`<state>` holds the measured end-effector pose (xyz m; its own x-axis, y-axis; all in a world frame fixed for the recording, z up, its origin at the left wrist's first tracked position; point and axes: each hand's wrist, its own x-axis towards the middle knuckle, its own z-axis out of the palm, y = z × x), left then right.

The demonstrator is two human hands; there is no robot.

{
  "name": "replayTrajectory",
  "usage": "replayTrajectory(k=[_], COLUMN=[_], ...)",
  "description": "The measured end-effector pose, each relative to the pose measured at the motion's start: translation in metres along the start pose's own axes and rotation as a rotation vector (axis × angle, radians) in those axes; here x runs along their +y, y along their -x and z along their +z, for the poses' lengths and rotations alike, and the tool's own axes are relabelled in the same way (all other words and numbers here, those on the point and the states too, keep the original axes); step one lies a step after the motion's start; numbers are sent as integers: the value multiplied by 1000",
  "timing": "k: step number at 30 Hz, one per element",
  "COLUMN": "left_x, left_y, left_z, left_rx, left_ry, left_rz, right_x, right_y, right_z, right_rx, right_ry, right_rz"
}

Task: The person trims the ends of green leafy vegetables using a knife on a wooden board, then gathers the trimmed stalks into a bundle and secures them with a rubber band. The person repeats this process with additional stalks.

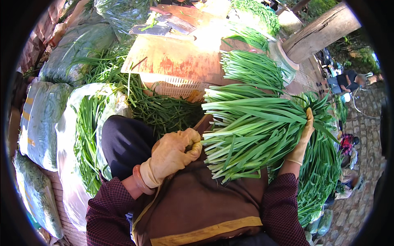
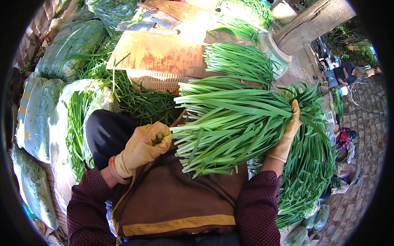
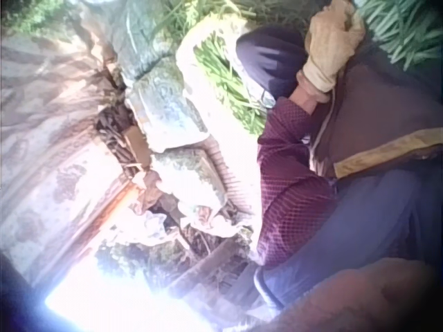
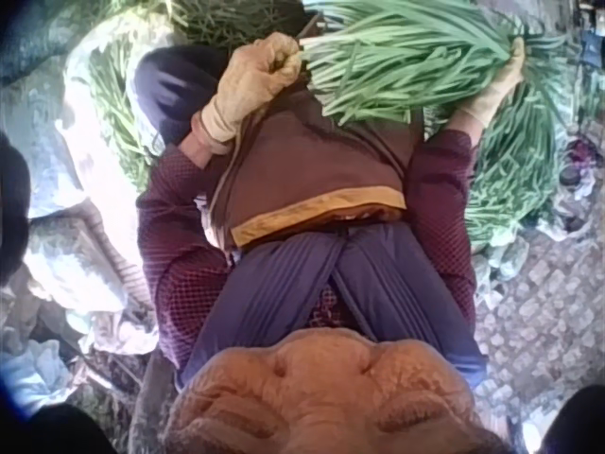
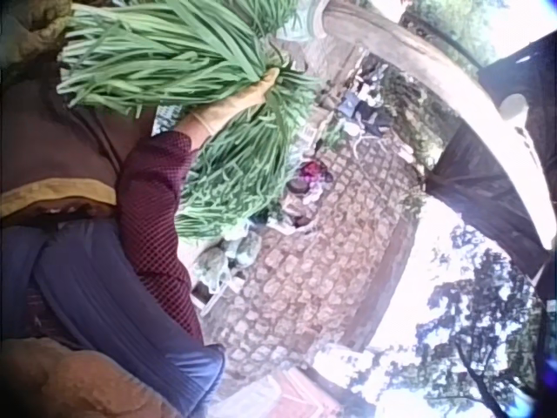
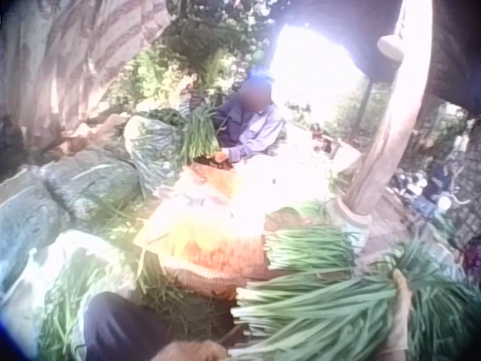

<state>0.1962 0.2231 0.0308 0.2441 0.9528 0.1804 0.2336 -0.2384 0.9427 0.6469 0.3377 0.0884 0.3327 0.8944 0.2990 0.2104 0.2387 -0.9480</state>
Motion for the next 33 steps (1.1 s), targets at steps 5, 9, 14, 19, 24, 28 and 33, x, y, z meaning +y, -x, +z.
replayTrajectory(k=[5, 9, 14, 19, 24, 28, 33], left_x=[-34, -80, -87, -56, -59, -61, -54], left_y=[-4, -8, -29, -88, -114, -109, -93], left_z=[-96, -190, -137, -26, 22, 10, -15], left_rx=[625, 1113, 586, 193, 198, 363, 483], left_ry=[-459, -389, -332, 132, 638, 150, 556], left_rz=[-61, -126, -126, -268, -151, -60, -267], right_x=[-10, -17, -20, -33, -40, -38, -36], right_y=[4, 4, 0, 2, 8, 3, 3], right_z=[6, 6, 11, 25, 37, 35, 31], right_rx=[168, 158, 129, 106, 89, 154, 140], right_ry=[-87, -90, -216, -249, -197, -118, -152], right_rz=[154, 199, 211, 208, 81, 74, 127])
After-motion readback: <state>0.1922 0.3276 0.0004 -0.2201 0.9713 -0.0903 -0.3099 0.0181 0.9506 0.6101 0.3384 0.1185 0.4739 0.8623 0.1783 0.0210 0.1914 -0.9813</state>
